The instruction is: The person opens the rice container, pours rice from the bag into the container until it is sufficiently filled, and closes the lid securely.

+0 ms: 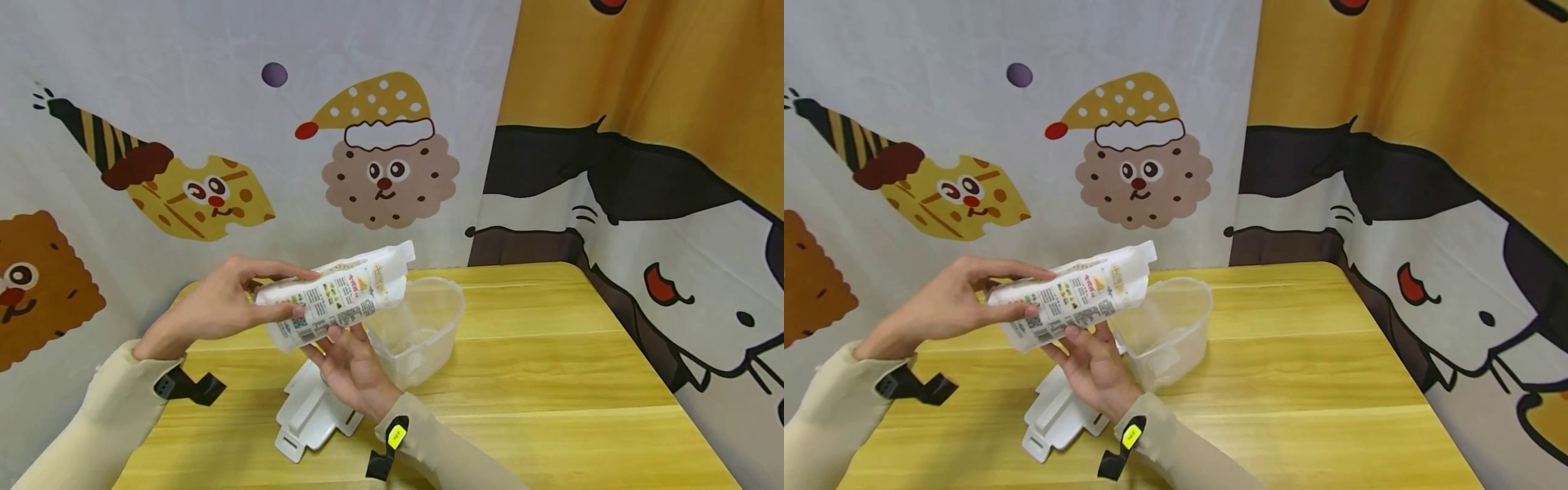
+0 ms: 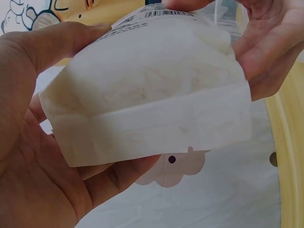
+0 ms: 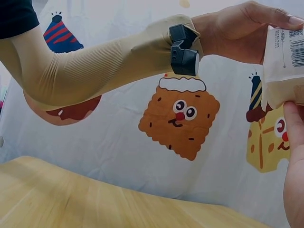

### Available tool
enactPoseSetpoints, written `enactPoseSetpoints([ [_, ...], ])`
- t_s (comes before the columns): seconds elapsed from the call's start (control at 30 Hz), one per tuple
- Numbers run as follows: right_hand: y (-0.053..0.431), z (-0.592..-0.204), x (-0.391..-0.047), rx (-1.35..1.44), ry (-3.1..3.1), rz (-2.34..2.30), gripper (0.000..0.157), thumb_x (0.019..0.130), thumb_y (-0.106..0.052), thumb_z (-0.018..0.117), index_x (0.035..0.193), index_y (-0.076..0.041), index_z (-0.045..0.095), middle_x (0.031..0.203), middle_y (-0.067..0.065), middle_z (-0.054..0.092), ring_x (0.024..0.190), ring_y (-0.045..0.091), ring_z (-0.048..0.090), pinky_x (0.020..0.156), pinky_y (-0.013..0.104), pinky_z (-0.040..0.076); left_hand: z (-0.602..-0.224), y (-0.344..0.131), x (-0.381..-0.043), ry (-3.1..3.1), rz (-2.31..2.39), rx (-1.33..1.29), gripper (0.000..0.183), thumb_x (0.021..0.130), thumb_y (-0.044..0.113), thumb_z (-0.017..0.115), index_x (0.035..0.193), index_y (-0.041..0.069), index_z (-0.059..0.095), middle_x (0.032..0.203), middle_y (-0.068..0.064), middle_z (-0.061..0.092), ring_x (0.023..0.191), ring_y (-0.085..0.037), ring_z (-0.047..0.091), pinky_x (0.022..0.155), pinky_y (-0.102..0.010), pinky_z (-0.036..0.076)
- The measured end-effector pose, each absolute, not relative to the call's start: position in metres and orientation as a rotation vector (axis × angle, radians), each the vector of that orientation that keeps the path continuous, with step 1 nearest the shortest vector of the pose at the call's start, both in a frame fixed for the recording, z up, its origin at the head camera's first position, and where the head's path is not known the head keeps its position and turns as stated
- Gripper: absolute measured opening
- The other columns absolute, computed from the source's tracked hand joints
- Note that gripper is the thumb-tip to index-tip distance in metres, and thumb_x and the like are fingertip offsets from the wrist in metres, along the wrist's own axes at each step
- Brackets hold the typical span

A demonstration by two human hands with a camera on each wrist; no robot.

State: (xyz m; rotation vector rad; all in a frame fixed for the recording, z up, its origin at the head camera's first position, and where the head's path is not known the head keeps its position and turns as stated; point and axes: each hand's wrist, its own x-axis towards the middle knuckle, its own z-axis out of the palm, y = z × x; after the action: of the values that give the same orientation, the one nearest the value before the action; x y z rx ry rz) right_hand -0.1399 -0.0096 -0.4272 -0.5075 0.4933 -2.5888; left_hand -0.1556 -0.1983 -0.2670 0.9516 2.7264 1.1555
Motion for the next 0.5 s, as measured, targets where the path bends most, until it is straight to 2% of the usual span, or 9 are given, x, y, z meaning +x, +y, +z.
enactPoseSetpoints([
  [0.5,-0.0088,-0.4257,-0.1388,-0.508,0.499,-2.578,0.054,0.093,-0.014,0.073,0.139,-0.039,0.056,0.151,-0.005,0.05,0.136,0.018,0.054,0.12,0.041,0.039,-0.265,-0.1991,-0.154,2.751,1.135,0.958,0.039,0.088,0.021,0.083,0.125,0.029,0.073,0.117,0.002,0.075,0.084,-0.011,0.068,0.065,-0.027,0.057],
])
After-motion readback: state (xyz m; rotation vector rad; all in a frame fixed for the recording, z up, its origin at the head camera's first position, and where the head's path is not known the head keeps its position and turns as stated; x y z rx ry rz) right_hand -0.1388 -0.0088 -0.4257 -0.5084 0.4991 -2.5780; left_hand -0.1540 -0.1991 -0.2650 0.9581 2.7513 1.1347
